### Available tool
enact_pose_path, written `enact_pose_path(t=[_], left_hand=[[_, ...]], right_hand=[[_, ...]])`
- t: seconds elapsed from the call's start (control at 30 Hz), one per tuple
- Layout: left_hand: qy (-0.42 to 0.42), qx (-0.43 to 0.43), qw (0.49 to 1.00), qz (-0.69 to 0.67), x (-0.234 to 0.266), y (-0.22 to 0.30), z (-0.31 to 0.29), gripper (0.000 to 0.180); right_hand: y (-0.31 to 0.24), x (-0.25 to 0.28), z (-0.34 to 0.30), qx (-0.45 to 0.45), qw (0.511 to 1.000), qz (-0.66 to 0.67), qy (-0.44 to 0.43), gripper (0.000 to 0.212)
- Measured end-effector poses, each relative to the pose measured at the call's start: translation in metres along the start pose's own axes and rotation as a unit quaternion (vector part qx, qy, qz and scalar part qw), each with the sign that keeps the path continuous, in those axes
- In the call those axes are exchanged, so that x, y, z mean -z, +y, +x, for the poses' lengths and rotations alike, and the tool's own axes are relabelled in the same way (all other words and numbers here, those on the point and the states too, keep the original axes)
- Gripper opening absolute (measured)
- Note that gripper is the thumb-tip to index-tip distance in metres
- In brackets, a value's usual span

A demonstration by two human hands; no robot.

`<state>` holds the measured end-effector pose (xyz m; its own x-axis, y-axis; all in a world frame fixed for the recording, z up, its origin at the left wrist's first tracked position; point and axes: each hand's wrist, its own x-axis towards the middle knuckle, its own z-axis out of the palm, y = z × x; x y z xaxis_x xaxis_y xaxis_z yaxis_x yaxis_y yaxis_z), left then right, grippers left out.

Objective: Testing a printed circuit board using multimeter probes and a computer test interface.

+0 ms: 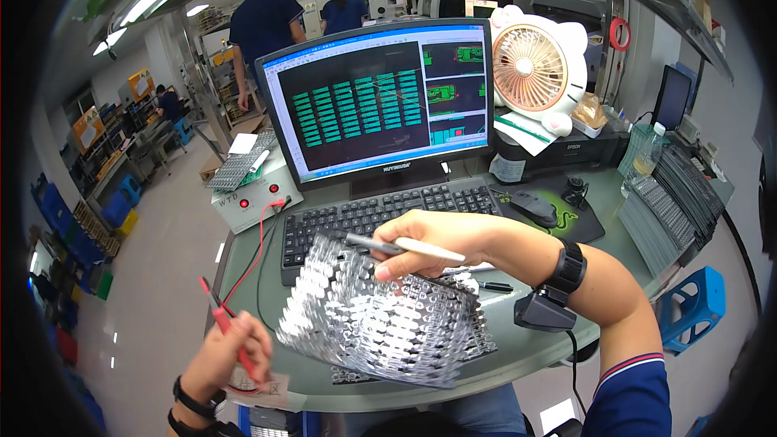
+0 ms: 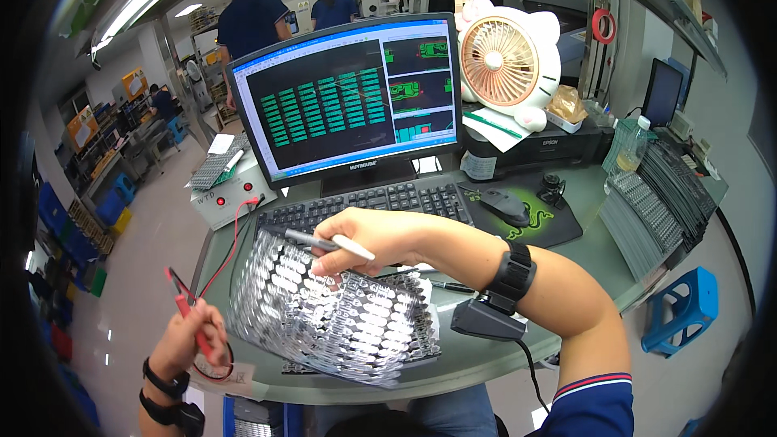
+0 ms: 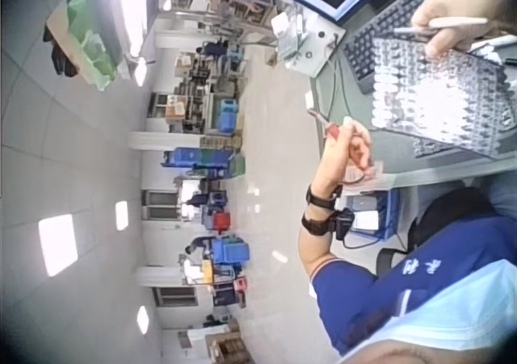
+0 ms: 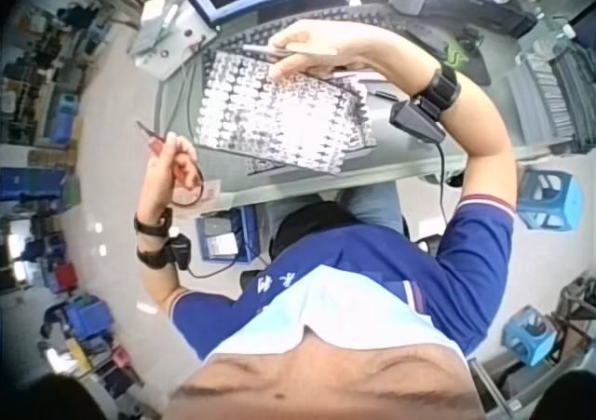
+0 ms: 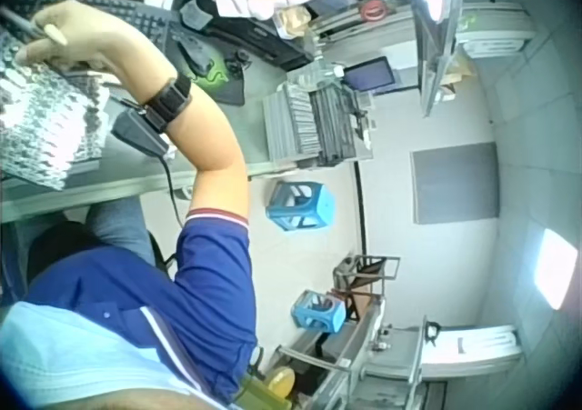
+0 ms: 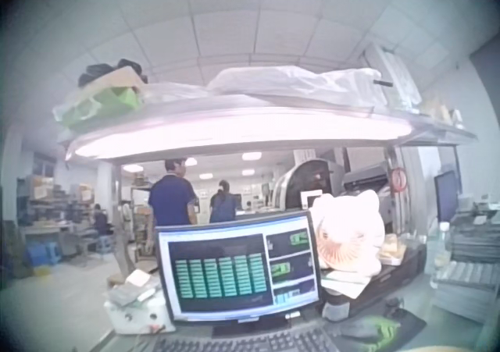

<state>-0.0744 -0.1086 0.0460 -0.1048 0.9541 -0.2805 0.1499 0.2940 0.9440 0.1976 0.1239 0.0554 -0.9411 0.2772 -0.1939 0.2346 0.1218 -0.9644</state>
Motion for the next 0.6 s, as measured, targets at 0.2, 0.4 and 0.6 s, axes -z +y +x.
enact_pose_path(t=[0.2,0.4,0.6], left_hand=[[0.202,-0.085,0.972,-0.078,0.062,-0.018,0.021,0.048],[0.048,-0.337,0.837,-0.427,0.033,0.024,0.035,0.055],[-0.133,-0.397,0.827,-0.375,-0.033,0.051,0.036,0.029]], right_hand=[[0.001,-0.006,-0.019,0.051,0.974,0.179,0.131,0.026],[0.010,-0.011,-0.017,0.061,0.942,0.279,0.176,0.029],[0.011,-0.020,-0.014,0.079,0.927,0.307,0.200,0.028]])
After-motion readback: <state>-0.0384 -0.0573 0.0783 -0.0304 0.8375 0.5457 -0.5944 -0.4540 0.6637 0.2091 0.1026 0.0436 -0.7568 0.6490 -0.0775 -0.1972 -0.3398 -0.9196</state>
